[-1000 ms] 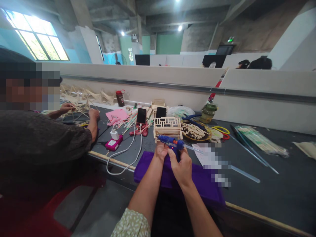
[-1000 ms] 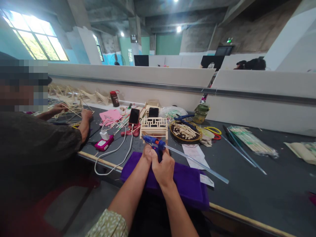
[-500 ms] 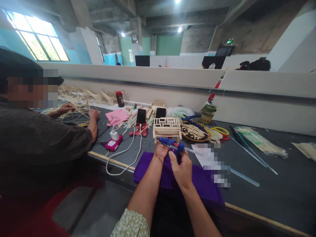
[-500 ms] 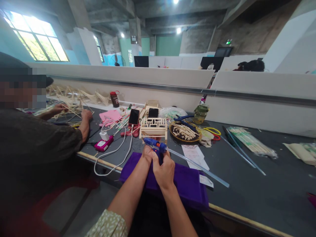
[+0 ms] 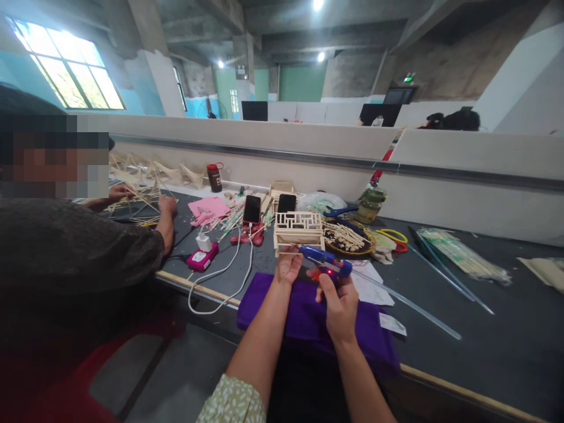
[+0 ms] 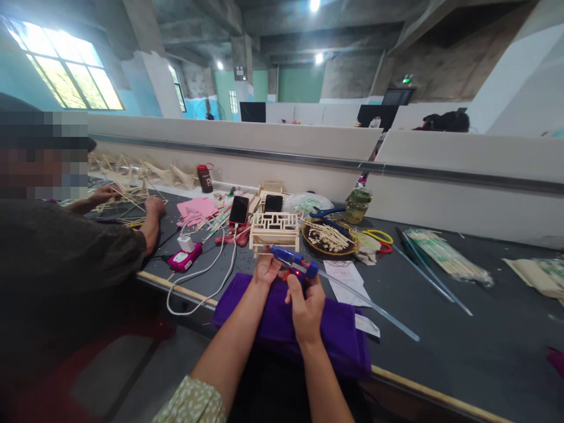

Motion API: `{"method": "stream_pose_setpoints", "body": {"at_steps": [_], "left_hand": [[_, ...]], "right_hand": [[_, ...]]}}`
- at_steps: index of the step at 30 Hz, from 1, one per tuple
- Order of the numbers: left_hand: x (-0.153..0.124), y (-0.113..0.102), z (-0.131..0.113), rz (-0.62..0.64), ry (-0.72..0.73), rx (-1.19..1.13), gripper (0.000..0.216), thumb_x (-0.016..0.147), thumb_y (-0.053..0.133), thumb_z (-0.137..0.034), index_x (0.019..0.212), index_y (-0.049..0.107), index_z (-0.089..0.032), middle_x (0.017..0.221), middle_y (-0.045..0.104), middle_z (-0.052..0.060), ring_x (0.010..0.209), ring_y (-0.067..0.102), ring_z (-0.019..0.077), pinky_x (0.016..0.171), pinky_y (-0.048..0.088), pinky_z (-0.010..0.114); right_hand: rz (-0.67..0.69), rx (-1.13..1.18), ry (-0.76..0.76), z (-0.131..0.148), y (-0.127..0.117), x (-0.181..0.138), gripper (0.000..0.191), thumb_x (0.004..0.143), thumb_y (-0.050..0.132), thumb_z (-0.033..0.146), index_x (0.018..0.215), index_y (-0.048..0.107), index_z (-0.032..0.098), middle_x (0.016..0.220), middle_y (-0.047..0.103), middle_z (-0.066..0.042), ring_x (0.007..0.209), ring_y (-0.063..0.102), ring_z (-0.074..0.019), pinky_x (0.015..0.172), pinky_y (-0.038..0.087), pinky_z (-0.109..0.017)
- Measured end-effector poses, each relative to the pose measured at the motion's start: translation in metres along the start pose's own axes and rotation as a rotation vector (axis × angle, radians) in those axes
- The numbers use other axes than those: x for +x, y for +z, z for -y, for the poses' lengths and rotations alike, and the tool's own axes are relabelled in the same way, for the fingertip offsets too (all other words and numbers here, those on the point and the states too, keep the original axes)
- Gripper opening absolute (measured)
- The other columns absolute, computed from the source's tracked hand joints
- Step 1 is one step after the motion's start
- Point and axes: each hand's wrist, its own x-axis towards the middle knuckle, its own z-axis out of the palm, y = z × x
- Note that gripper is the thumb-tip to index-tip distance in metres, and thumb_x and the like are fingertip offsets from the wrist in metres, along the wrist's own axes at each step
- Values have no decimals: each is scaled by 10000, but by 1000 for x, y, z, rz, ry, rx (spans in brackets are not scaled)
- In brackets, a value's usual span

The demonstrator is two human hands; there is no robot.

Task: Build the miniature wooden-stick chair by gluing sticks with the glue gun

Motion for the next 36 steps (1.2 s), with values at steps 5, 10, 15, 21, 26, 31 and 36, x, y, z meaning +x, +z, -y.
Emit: {"method": "stream_pose_setpoints", "body": {"at_steps": [5,10,15,21,26,31,36], "left_hand": [[-1,7,-3,31,37,-10,315,615,834,-49,846,679,-197,887,769,4,958,720,185,983,522,345],[-2,11,-5,52,48,-10,390,590,856,-64,917,698,-208,910,772,17,1028,708,216,1008,507,370],[-3,13,-4,41,133,109,366,552,895,-166,859,700,-205,921,768,22,962,715,208,955,532,372],[-1,13,0,-41,200,185,362,489,891,-153,795,698,-167,767,734,-12,708,686,125,781,548,277],[3,11,1,-102,235,219,279,441,863,-135,627,656,-149,635,684,-24,621,646,105,703,529,243],[6,10,0,-154,252,226,364,464,874,-191,794,729,-143,821,749,53,710,690,140,713,538,271],[8,8,-1,-215,276,233,418,445,897,-205,820,730,-125,774,726,40,628,663,107,653,538,253]], "right_hand": [[-199,54,-49,5,-30,14,310,850,714,379,1049,599,171,825,730,-31,448,502,-77,444,398,-224],[-311,-47,-94,7,-56,25,265,848,716,376,957,602,163,814,734,-35,442,492,-71,453,385,-222],[-325,-7,-32,0,-58,28,320,823,735,392,992,598,159,814,742,-33,422,469,-63,442,375,-215],[-391,87,86,-17,-60,33,345,773,766,406,951,611,153,818,762,-31,436,501,-59,436,371,-195],[-432,126,205,-25,-67,36,365,725,783,438,856,620,139,770,769,-56,415,500,-66,414,356,-200],[-426,162,240,-27,-67,35,394,694,806,439,874,637,131,767,771,-55,413,497,-60,404,369,-192],[-416,184,259,-28,-66,34,401,681,819,426,879,642,126,772,774,-58,421,503,-56,404,375,-181]]}}
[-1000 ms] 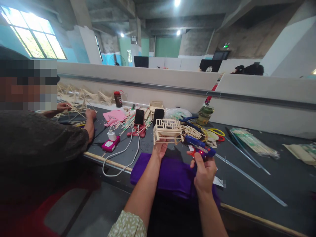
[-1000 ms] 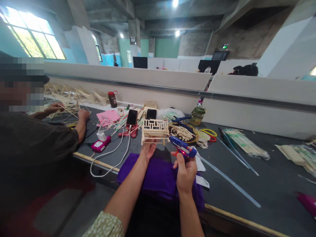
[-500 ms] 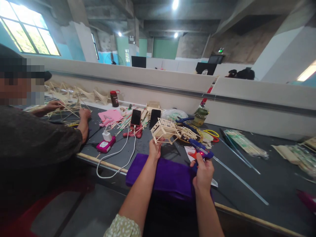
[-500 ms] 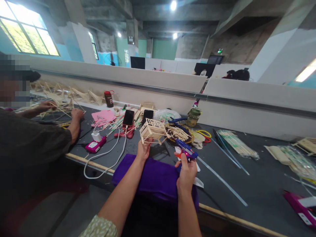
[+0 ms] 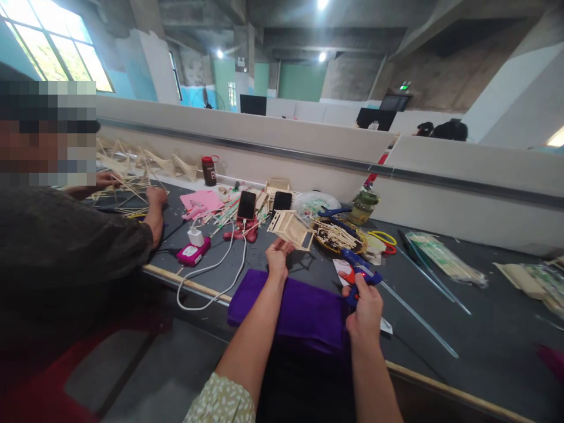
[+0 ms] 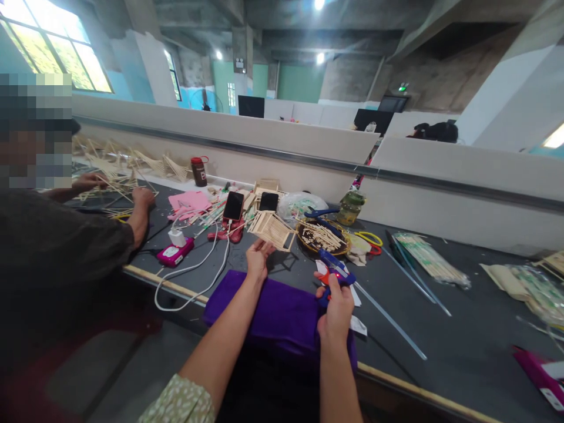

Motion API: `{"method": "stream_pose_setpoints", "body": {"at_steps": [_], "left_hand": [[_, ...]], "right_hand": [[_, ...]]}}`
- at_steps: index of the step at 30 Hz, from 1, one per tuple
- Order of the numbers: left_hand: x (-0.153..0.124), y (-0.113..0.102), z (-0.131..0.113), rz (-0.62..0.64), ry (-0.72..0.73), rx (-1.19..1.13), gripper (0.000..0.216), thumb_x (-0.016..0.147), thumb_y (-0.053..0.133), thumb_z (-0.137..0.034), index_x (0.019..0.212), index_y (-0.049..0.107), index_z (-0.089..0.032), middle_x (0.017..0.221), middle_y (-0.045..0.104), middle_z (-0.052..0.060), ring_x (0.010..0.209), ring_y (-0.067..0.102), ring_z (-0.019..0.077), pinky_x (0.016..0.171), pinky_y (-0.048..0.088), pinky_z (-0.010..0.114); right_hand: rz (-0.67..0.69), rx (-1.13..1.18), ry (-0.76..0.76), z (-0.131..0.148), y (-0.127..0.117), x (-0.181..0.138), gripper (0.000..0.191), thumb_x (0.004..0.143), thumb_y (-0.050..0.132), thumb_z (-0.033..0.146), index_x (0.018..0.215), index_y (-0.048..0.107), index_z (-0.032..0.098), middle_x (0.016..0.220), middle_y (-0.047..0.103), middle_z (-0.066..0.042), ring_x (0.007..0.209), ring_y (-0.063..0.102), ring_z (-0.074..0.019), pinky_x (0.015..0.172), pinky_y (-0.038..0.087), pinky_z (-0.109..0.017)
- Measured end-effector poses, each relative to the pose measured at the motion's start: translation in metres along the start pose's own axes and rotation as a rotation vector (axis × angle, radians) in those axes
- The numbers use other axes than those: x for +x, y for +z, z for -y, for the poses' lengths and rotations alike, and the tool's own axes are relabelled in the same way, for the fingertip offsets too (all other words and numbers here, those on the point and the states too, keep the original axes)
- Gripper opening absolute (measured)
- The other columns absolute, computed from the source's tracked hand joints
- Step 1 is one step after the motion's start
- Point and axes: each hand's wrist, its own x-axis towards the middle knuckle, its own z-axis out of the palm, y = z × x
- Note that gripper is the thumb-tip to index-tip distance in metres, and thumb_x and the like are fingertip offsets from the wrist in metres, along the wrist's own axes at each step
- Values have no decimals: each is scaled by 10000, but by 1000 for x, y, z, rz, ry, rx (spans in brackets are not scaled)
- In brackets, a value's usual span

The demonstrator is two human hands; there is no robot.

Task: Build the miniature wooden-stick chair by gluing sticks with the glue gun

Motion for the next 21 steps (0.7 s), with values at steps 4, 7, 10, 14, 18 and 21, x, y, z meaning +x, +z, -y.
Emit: {"method": "stream_pose_setpoints", "body": {"at_steps": [4,7,10,14,18,21], "left_hand": [[0,0,0,-27,17,22,455,452,913,-232,856,738,-116,794,730,46,625,658,103,626,542,243],[0,0,0,-37,29,45,475,452,920,-253,873,747,-116,826,740,57,640,657,108,623,543,245],[-1,0,0,-34,41,72,481,456,918,-273,880,757,-115,858,747,71,657,656,120,623,539,256],[-3,1,0,-22,72,113,450,505,892,-294,902,770,-121,873,745,74,660,638,127,616,518,263],[-6,2,-3,-8,190,202,355,569,853,-280,891,787,-147,823,709,40,705,610,133,638,488,250],[-10,3,-8,21,417,400,246,669,792,-285,887,796,-172,778,655,22,742,587,135,653,463,234]], "right_hand": [[2,3,24,0,0,-1,395,668,829,409,866,638,126,763,775,-60,415,506,-55,408,379,-178],[14,-3,26,1,2,-2,394,668,828,414,853,632,126,754,774,-60,406,499,-52,405,371,-176],[32,-13,30,1,3,-2,395,668,826,415,858,633,127,753,773,-60,404,495,-52,407,372,-178],[41,-41,26,2,4,-2,389,683,813,425,859,638,125,762,771,-60,405,491,-53,412,369,-186],[83,-81,-14,3,5,-4,370,717,794,427,880,626,139,766,762,-48,412,488,-55,426,362,-192],[158,-165,-120,8,6,-6,369,775,754,444,965,613,161,799,753,-34,426,479,-59,452,382,-202]]}}
